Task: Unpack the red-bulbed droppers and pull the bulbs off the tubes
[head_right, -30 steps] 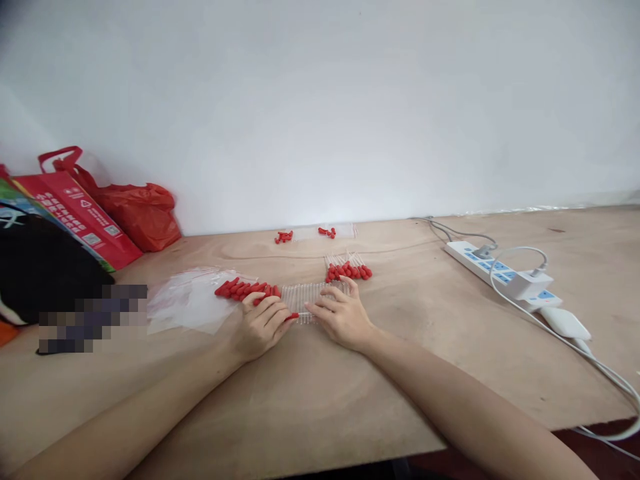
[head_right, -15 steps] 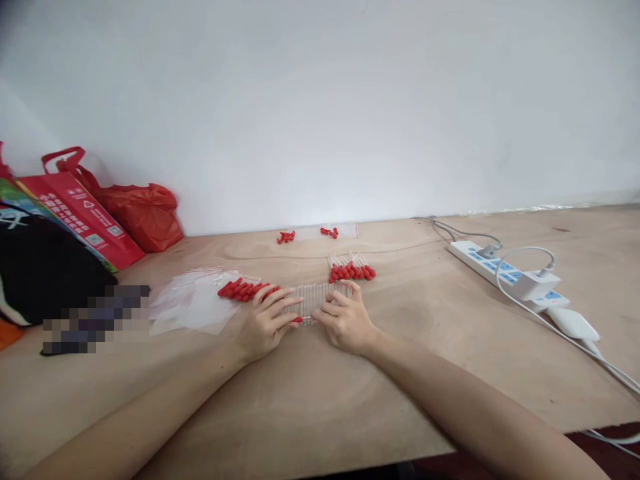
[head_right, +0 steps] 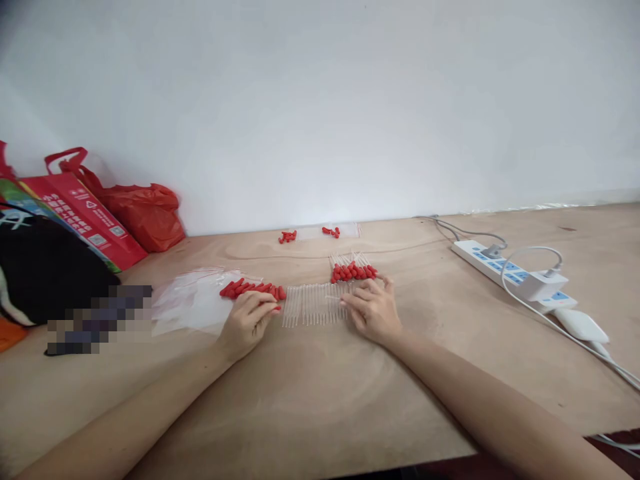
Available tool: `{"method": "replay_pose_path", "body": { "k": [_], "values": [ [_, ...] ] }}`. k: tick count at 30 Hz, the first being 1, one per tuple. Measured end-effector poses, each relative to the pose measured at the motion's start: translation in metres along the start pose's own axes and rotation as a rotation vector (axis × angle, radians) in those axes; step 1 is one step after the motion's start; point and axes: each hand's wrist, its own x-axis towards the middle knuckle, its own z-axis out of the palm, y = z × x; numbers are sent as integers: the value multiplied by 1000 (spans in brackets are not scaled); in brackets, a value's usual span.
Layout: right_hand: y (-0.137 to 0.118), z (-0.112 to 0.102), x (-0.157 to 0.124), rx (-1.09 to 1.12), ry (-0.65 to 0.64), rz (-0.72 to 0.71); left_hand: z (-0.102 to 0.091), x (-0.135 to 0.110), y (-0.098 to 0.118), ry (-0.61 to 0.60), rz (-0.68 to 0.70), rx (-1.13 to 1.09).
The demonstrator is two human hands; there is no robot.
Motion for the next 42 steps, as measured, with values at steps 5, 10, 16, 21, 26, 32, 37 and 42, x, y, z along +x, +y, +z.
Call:
{"method": "replay_pose_path", "body": {
  "k": [5,10,16,21,26,32,37,42],
  "values": [
    [8,4,3,-68,40,183,-8,0,-40,107,-377,87],
    [-3,13,9,-150,-29,204,-28,-8,-91,18,-788,205],
    [-10,21,10,-210,-48,232,-36,-19,-109,-170,-1044,125],
    [-14,18,8,-182,-130,206,-34,-21,-111,-243,-1105,122],
    [-17,10,9,-154,-167,199,-37,-21,-112,-260,-1119,147],
    [-12,9,8,-122,-154,279,-39,-20,-111,-274,-1129,171],
    [9,12,8,-107,-54,439,-39,-20,-110,-255,-1092,189],
    [37,13,18,-141,-43,414,-35,-15,-97,-66,-748,338]
  ]
}}
